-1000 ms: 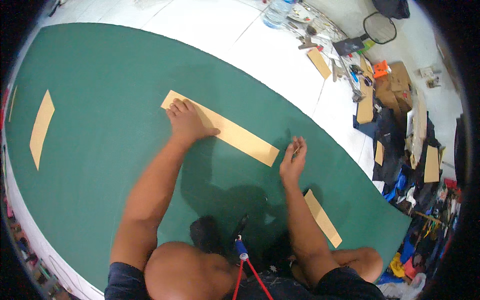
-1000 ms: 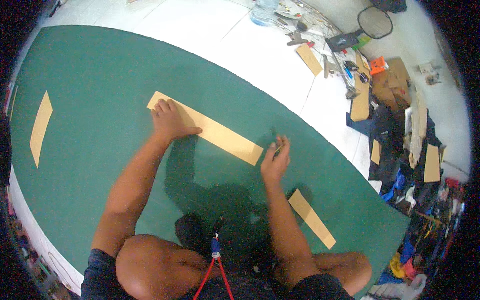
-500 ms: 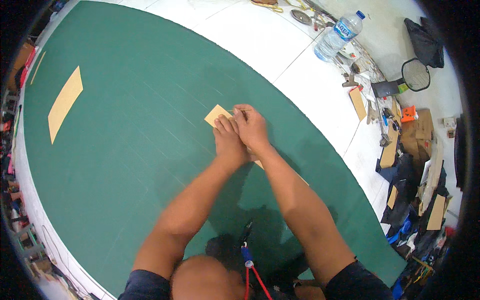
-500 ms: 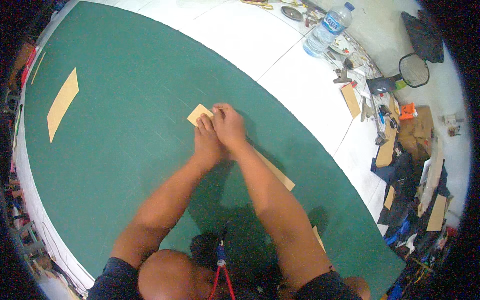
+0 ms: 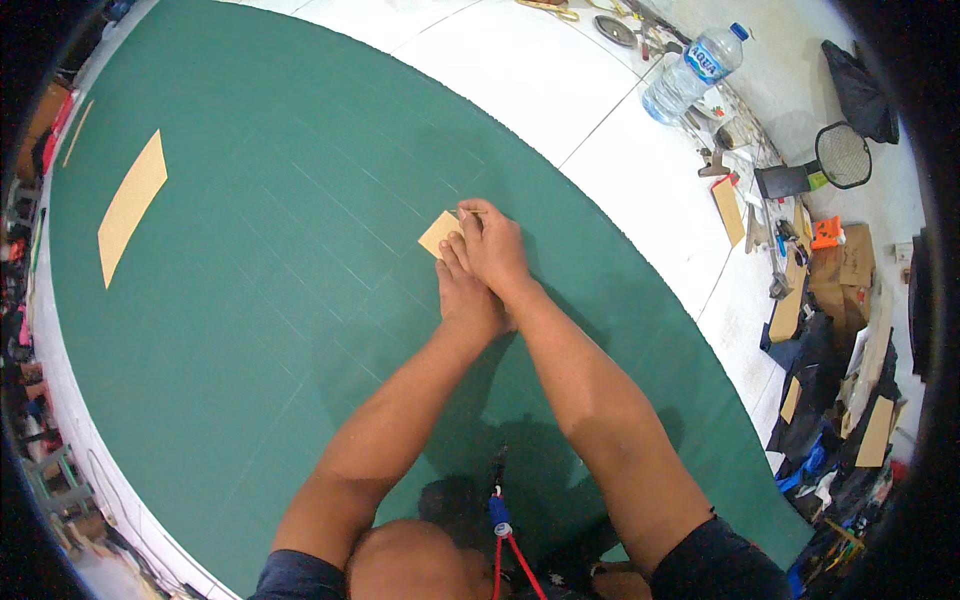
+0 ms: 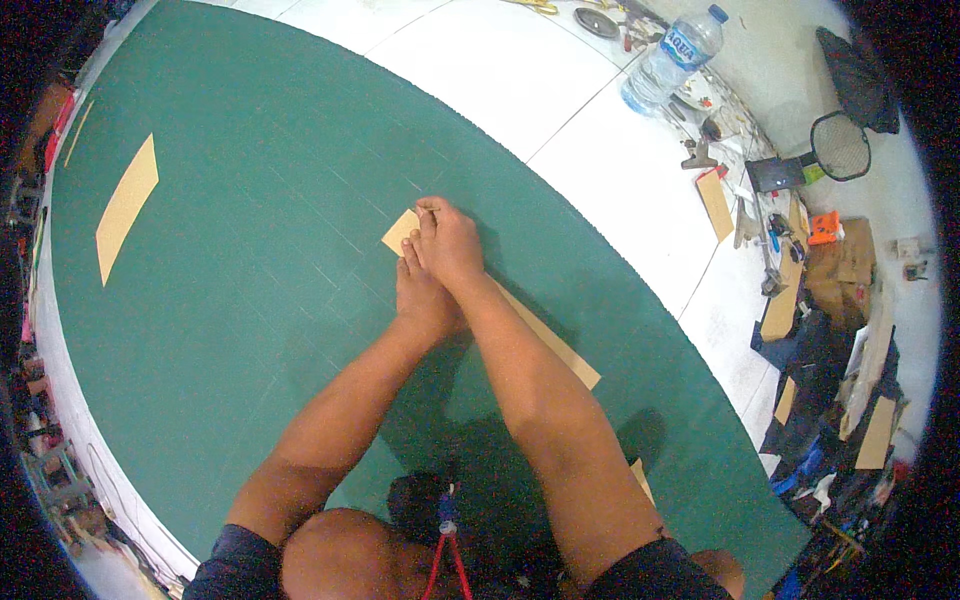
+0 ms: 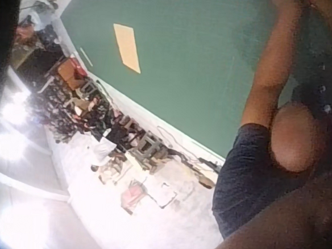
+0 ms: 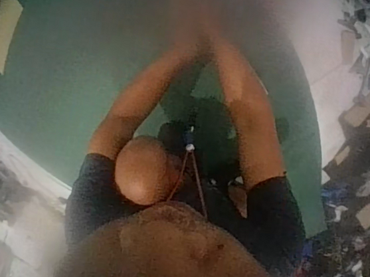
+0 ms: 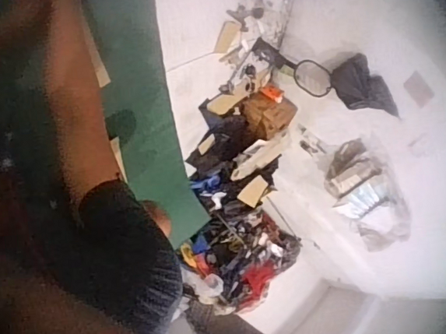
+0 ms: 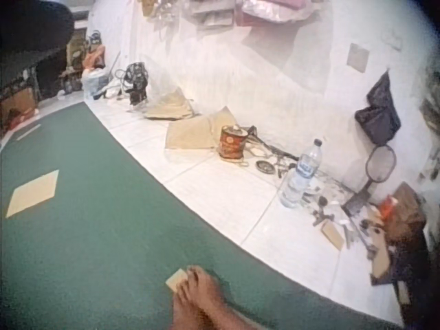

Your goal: The person sits on a green floor and repeatedly rubs a rectangular wooden plank with a small stick-like tool. The person moves the plank and continues the rubbing action along its length and edges.

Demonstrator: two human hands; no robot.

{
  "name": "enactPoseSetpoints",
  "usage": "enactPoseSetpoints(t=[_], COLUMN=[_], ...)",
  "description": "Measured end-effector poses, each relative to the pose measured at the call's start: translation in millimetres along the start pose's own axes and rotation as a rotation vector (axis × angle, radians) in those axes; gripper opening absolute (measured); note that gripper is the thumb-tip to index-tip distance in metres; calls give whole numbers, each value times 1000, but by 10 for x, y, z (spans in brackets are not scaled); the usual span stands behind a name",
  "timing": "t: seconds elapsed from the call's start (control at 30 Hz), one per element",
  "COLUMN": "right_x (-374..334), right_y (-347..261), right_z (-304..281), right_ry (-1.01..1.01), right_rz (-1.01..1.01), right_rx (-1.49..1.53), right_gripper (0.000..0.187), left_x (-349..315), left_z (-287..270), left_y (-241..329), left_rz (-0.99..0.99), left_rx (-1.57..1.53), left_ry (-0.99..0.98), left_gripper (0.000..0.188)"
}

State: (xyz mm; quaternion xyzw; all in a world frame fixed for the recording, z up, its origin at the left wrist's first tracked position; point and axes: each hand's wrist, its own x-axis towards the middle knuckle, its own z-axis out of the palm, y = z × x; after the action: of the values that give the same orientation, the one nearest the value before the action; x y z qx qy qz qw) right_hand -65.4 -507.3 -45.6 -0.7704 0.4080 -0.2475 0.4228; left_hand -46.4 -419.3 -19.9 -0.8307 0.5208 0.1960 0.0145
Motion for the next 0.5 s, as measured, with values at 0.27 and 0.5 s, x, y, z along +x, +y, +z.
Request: enactPoseSetpoints(t=[0.27,0.5], right_x=[-64,-868], right_y=[23,326], right_z=[-106,-675], right_ry=[-34,52], right_rz=[-102,-16], right_rx=[-127,-181], right_gripper=[22,22], left_x=[25,9], left_z=[114,51], left_y=[33,32], left_rz=[-2,-58], left_rx=[66,105], left_ry=[33,-11], left_gripper=[123,133])
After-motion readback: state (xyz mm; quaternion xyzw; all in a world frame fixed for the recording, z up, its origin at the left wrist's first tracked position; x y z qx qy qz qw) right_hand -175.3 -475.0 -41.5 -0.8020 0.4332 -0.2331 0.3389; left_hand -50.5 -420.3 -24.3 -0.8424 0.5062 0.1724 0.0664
